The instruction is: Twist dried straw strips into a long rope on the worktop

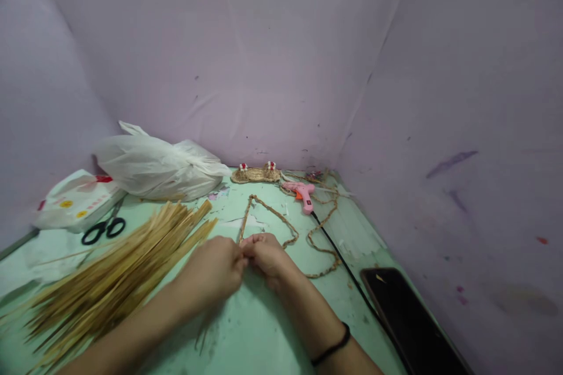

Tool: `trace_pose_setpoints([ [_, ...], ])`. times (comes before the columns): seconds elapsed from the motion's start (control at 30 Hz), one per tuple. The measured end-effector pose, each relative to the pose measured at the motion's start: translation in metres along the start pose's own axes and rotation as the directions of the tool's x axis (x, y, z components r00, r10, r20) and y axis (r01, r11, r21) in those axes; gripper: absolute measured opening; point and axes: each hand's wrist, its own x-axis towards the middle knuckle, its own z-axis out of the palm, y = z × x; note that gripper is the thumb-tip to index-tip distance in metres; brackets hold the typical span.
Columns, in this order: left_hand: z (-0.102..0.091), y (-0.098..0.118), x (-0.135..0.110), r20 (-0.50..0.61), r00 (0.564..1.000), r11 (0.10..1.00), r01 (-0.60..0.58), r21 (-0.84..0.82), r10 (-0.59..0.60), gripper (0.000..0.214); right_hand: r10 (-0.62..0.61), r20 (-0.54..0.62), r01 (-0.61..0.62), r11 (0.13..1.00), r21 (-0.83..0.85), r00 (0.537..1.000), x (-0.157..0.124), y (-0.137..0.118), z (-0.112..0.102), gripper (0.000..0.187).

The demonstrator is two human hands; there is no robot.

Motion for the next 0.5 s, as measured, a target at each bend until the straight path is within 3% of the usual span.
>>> trace_pose_setpoints([
  [0.07,-0.008,-0.01,0.011,-0.079,0.995,0.987,0.041,-0.156,-0.054,0.024,-0.015,0.072,0.012,0.999,0.038,0.997,-0.001,-0.001,-0.004,0.005],
  [0.1,-0.009,-0.015,0.017,-0.038,0.994,0.951,0.085,-0.296,-0.101,0.024,-0.025,0.108,0.02,0.998,0.055,0.994,-0.002,-0.001,-0.006,0.007],
  [0.17,-0.007,-0.022,0.026,0.162,0.977,0.811,0.208,-0.547,-0.141,0.021,-0.043,0.149,0.032,0.997,0.074,0.988,-0.004,-0.003,-0.008,0.011],
  [0.23,-0.001,-0.026,0.032,0.342,0.936,0.648,0.309,-0.696,-0.079,0.016,-0.052,0.143,0.043,0.997,0.061,0.988,-0.005,-0.004,-0.008,0.013],
  [0.3,0.005,-0.027,0.035,0.402,0.916,0.562,0.343,-0.753,-0.021,0.014,-0.051,0.099,0.05,0.999,0.009,0.994,-0.003,-0.004,-0.007,0.013],
  [0.37,0.008,-0.027,0.035,0.392,0.919,0.568,0.344,-0.748,-0.039,0.011,-0.079,0.066,0.084,0.994,-0.075,0.995,0.001,0.0,-0.007,0.012],
  [0.43,0.008,-0.026,0.035,0.366,0.924,0.648,0.345,-0.679,-0.109,0.01,-0.159,0.049,0.166,0.965,-0.205,0.986,0.006,0.005,-0.008,0.008],
  [0.5,0.008,-0.026,0.034,0.331,0.926,0.73,0.35,-0.587,-0.179,0.013,-0.269,0.022,0.254,0.877,-0.408,0.963,0.009,0.008,-0.01,0.004],
])
